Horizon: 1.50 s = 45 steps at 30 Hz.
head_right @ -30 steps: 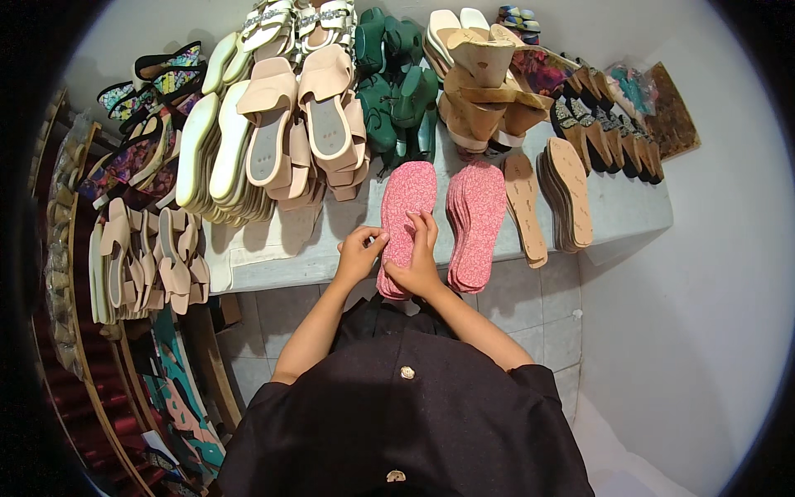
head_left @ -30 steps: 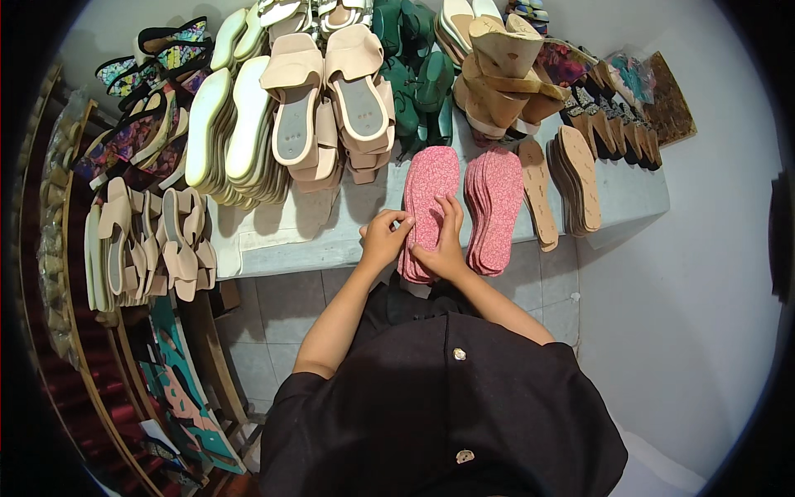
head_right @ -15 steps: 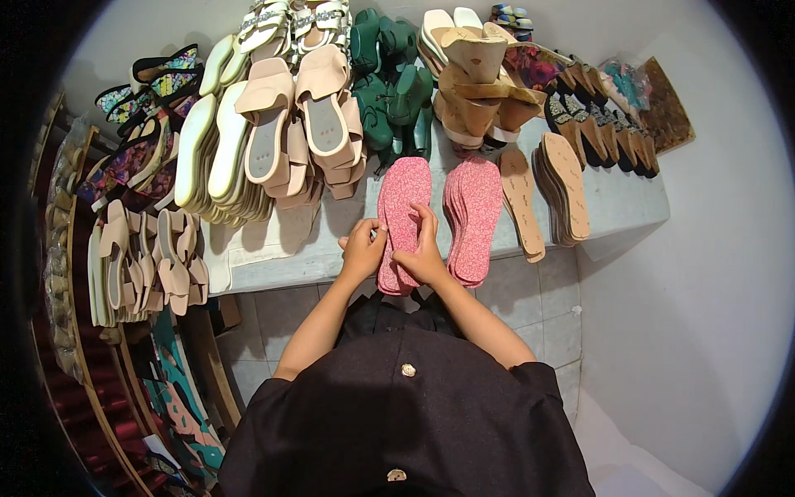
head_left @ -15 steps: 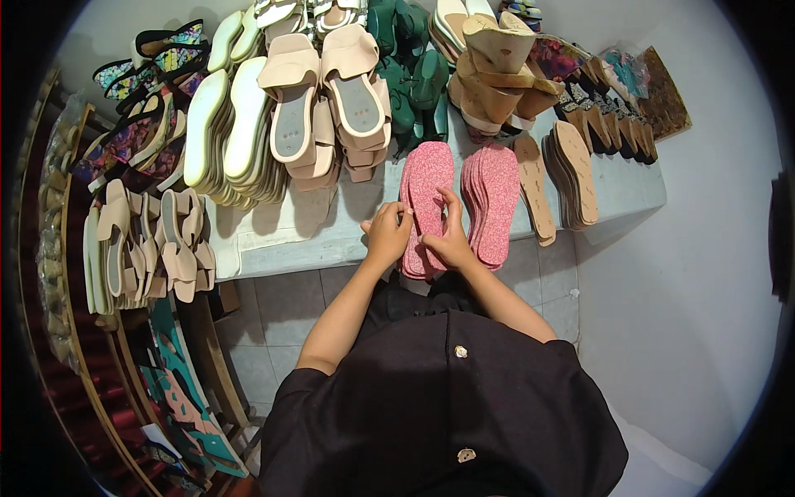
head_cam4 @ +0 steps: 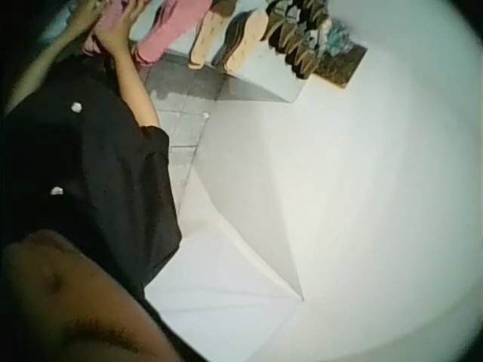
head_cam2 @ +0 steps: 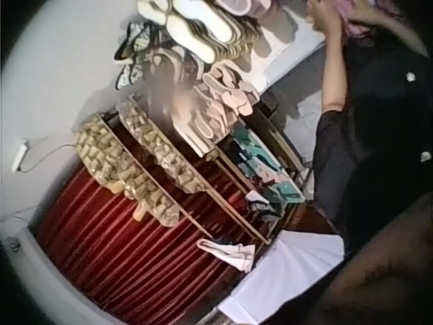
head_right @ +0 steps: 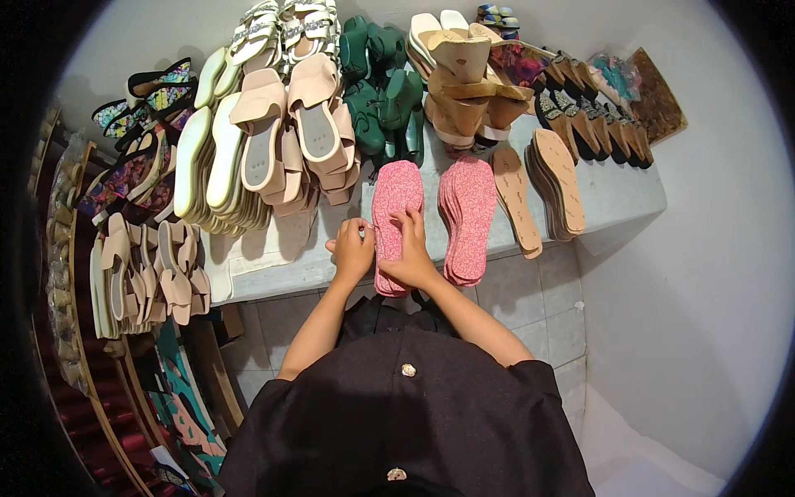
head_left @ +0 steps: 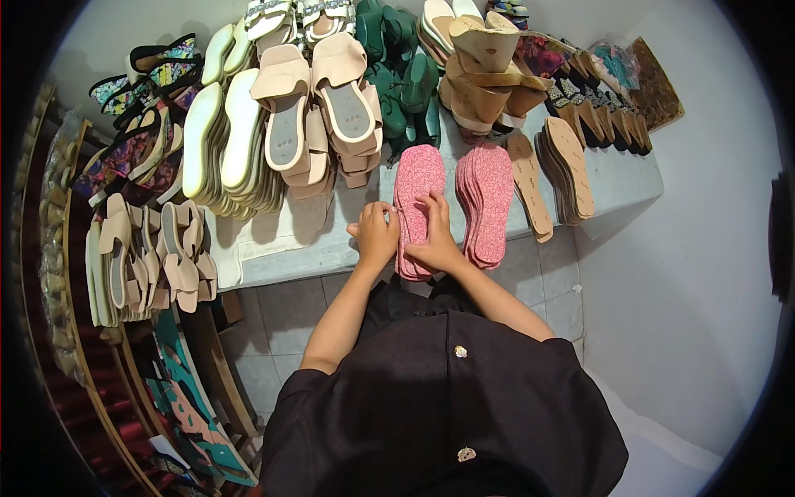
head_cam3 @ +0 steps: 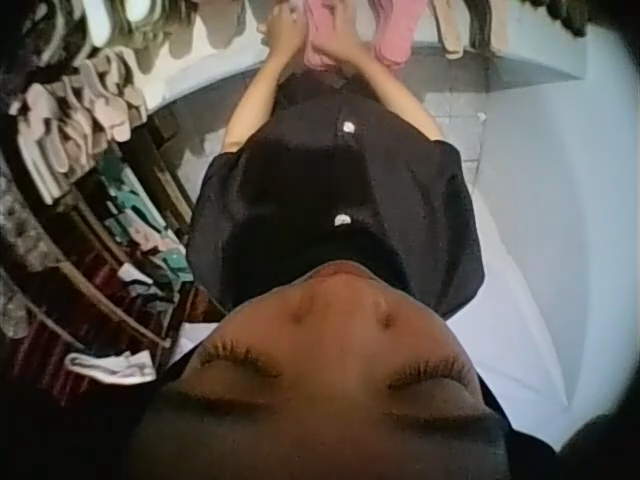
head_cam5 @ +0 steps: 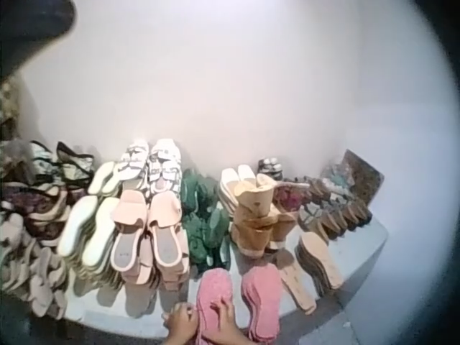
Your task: Inspecting and sorting various shoe soles and components on a work table.
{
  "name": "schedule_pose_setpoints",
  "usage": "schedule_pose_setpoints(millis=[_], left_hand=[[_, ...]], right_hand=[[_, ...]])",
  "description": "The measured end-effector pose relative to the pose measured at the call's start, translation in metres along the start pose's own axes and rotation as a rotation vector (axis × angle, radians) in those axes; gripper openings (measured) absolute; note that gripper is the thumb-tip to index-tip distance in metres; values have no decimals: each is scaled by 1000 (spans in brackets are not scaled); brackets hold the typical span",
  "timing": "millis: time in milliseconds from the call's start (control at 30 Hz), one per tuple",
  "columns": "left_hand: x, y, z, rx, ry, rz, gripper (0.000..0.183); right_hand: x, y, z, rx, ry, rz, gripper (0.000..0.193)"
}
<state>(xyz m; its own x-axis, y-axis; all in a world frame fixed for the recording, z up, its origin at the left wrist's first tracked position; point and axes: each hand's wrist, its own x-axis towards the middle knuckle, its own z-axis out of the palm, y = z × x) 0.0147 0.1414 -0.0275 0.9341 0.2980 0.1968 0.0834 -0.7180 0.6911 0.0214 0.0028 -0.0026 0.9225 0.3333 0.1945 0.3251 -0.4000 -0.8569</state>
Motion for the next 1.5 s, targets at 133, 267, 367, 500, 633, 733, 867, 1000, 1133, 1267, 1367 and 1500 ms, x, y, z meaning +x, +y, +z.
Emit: schedule_pose_setpoints(millis=[133,267,367,500,633,733,867,1000,1133,1267,1367,1500], left_hand=[[2,0,1,79,17,39,14],[9,-12,-8,264,74,72,12],[11,-20,-11,335,150,102,14],[15,-19,-9,323,116,43,16],[17,-18,-8,330,44,-12,17],[18,-19,-4,306,15,-62,18],[25,-23,-1,141,-168,-314,21],[25,-64,13,-375,-101,-236,28],[15,-44,6,-971,-86,-175,37],[13,-4,-14,-1054,-246,-113,51],[17,10,-17,-1047,-101,-113,39],[27,13,-24,-816,-71,-59,23]], right_hand=[[-1,2,5,-82,21,14,78],[0,-1,3,-91,10,25,76],[0,-5,2,-148,-26,24,75],[1,-7,1,-204,-67,84,73],[3,-11,1,-240,-88,157,73],[4,-13,0,-255,-103,179,71],[3,-14,0,-259,-92,174,69],[-2,-7,0,-242,-101,138,69],[-7,3,-5,-46,-22,-12,68],[-9,-8,-20,71,-49,-34,64],[-13,-19,-32,94,-115,-66,68],[-10,-22,-42,75,-116,-75,69]])
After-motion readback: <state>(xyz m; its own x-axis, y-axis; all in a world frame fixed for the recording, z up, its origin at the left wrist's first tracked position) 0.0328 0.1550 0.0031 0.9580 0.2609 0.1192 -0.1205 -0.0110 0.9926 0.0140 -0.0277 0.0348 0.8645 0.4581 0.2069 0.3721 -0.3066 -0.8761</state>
